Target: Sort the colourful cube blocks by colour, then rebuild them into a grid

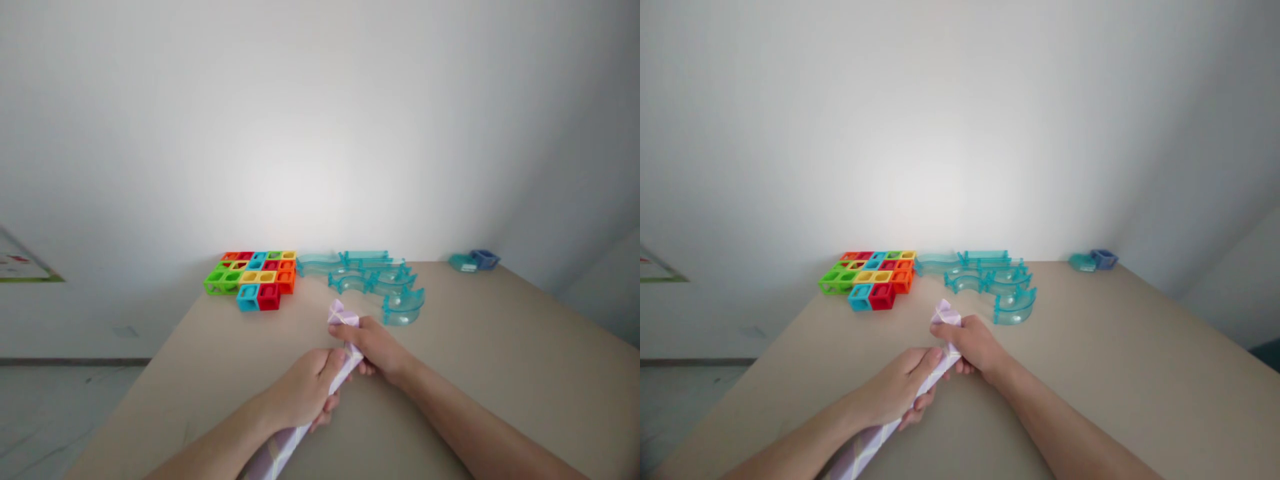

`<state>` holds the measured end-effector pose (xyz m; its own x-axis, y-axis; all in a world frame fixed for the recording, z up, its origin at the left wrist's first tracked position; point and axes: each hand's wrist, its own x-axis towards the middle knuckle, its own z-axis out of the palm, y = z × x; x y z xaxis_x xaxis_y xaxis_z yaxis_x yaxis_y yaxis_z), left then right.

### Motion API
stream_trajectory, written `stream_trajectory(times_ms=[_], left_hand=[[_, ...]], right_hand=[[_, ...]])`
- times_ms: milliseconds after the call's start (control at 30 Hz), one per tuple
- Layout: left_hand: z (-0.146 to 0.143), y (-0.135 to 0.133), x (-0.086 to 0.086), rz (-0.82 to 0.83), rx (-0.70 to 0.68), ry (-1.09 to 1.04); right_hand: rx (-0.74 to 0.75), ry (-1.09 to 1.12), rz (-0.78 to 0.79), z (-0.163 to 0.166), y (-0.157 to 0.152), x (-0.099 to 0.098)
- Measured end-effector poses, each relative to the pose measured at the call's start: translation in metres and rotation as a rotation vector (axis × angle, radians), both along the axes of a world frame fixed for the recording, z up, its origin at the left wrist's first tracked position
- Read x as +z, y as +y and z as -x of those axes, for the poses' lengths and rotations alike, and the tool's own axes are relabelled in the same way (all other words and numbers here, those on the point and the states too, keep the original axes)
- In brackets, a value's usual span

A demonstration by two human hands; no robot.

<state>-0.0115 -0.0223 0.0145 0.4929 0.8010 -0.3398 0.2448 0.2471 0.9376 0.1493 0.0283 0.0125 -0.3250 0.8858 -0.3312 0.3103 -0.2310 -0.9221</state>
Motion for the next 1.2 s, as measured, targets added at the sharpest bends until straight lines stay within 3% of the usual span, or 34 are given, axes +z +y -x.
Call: stream_trajectory(times_ms=[167, 267, 367, 533, 633, 733, 833, 900, 967, 1067, 1200], left_hand=[[-0.001, -0.002, -0.001, 0.032, -0.047, -0.077], [-0.003, 0.001, -0.004, -0.131, 0.03, -0.048], [-0.003, 0.003, -0.006, -0.145, 0.042, -0.056], [-0.001, 0.006, 0.0, 0.043, 0.018, -0.429], [0.002, 0.009, 0.002, 0.146, 0.077, -0.624], [0.007, 0.012, 0.003, 0.268, 0.041, -0.761], [0.015, 0.015, 0.002, 0.388, -0.052, -0.855], [0.021, 0.018, 0.001, 0.448, -0.115, -0.882], [0.025, 0.02, 0.002, 0.49, -0.173, -0.877], [0.029, 0.023, 0.005, 0.517, -0.205, -0.825], [0.034, 0.027, 0.01, 0.523, -0.158, -0.719]], right_hand=[[0.059, 0.087, 0.135, -0.003, -0.002, 0.002], [0.011, 0.069, 0.095, 0.001, -0.003, -0.001], [-0.034, 0.126, 0.019, 0.008, -0.004, -0.006], [-0.069, 0.578, 0.191, 0.009, -0.002, -0.005], [-0.023, 0.675, 0.259, 0.006, -0.002, 0.0], [-0.154, 0.596, 0.172, 0.007, -0.003, -0.001], [-0.286, 0.498, -0.05, 0.008, -0.003, -0.005], [-0.244, 0.48, -0.197, 0.007, -0.001, -0.007], [-0.11, 0.503, -0.278, 0.004, 0.001, -0.008], [0.035, 0.51, -0.287, -0.001, 0.004, -0.007], [0.049, 0.422, -0.286, -0.003, 0.005, -0.003]])
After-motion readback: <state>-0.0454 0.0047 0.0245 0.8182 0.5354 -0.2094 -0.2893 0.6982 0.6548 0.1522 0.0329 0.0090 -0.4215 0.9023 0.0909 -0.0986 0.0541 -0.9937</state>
